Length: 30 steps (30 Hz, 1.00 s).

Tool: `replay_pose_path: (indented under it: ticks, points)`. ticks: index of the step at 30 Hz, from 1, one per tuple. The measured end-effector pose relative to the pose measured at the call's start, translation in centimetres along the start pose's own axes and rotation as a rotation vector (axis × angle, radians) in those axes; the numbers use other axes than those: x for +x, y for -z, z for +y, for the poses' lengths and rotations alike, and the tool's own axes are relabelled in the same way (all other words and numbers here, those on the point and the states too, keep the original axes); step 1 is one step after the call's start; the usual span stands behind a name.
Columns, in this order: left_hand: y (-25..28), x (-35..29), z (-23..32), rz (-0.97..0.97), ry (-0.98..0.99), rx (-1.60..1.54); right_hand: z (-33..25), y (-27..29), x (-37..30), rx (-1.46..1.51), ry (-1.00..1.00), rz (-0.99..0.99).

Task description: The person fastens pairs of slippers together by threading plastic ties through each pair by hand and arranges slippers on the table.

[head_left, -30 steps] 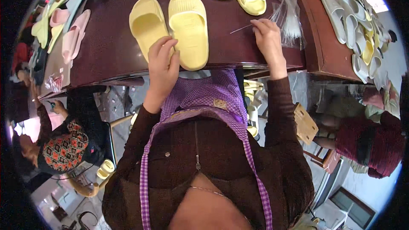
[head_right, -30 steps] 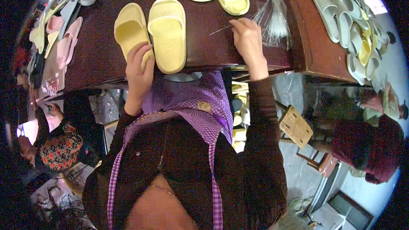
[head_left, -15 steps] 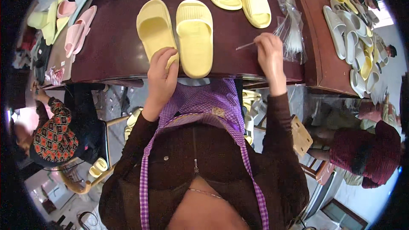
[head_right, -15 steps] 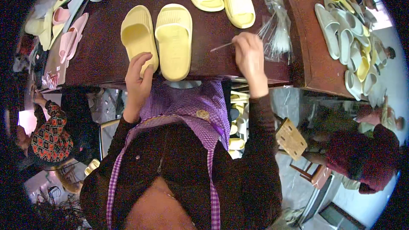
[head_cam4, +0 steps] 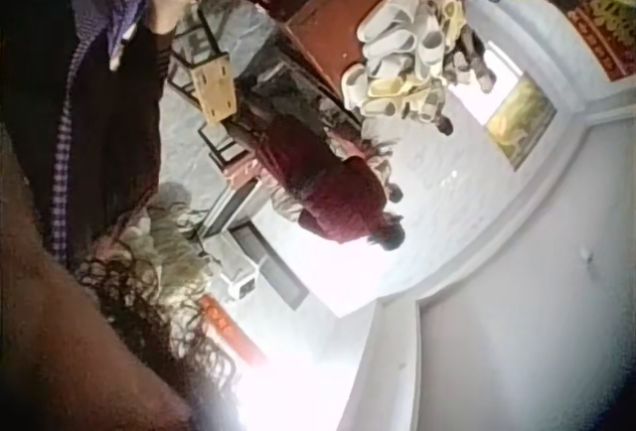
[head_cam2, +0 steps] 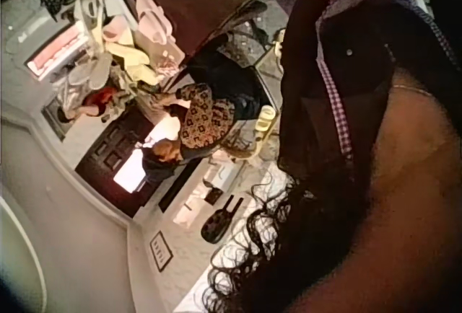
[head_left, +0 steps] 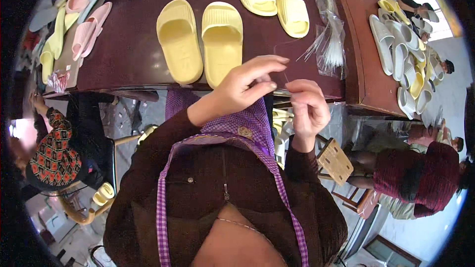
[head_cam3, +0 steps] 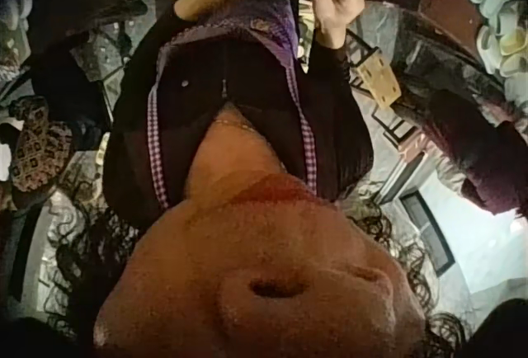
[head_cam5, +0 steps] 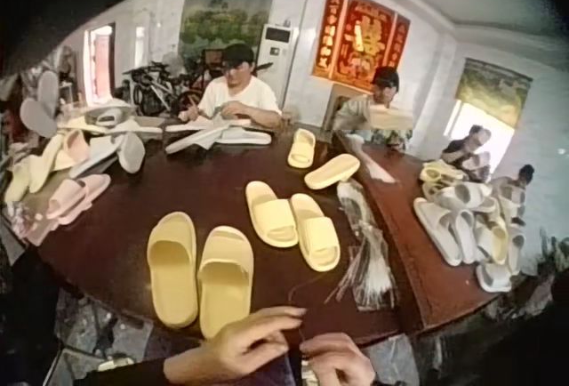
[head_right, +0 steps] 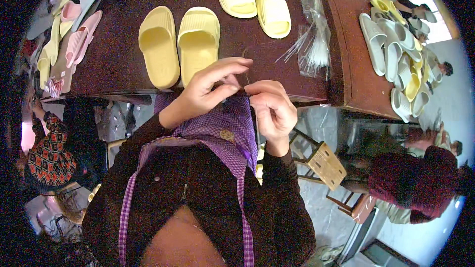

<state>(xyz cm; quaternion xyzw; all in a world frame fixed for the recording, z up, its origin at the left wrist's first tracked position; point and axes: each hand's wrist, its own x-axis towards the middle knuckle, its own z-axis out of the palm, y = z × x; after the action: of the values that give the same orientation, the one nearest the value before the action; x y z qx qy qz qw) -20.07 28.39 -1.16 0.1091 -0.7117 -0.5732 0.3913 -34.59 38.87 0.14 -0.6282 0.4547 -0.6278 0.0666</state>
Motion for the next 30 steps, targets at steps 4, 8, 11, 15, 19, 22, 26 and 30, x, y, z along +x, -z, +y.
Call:
replay_pose_path:
  ticks: [4,8,11,15,19,22,26,30]
  points:
    - [-0.4,0.6,-0.3,-0.054,-0.039,-0.104,-0.9,0.6,0.5,0.197,0.04,0.043]
    - [1.4,-0.5,0.9,0.064,-0.19,0.098,-1.0,1.9,0.8,0.399,0.048,0.158]
    - [2.7,-2.3,2.6,0.149,-0.426,0.48,-1.1,1.4,1.6,0.416,-0.142,0.211]
    - [3.7,-6.5,2.8,0.222,-0.467,0.779,-1.0,-2.7,2.0,0.055,-0.621,0.069]
    - [4.9,-9.3,1.7,0.234,-0.335,0.907,3.4,-6.7,1.3,-0.192,-0.64,-0.272]
    - [5.4,-10.1,0.6,0.224,-0.158,1.036,5.6,-8.7,2.1,-0.409,-0.461,-0.446]
    - [6.6,-8.5,-1.7,0.314,-0.113,1.075,7.5,-11.1,4.1,-0.691,-0.297,-0.567]
    - [7.7,-5.8,-3.5,0.296,-0.008,1.175,9.2,-12.6,5.6,-0.749,-0.269,-0.565]
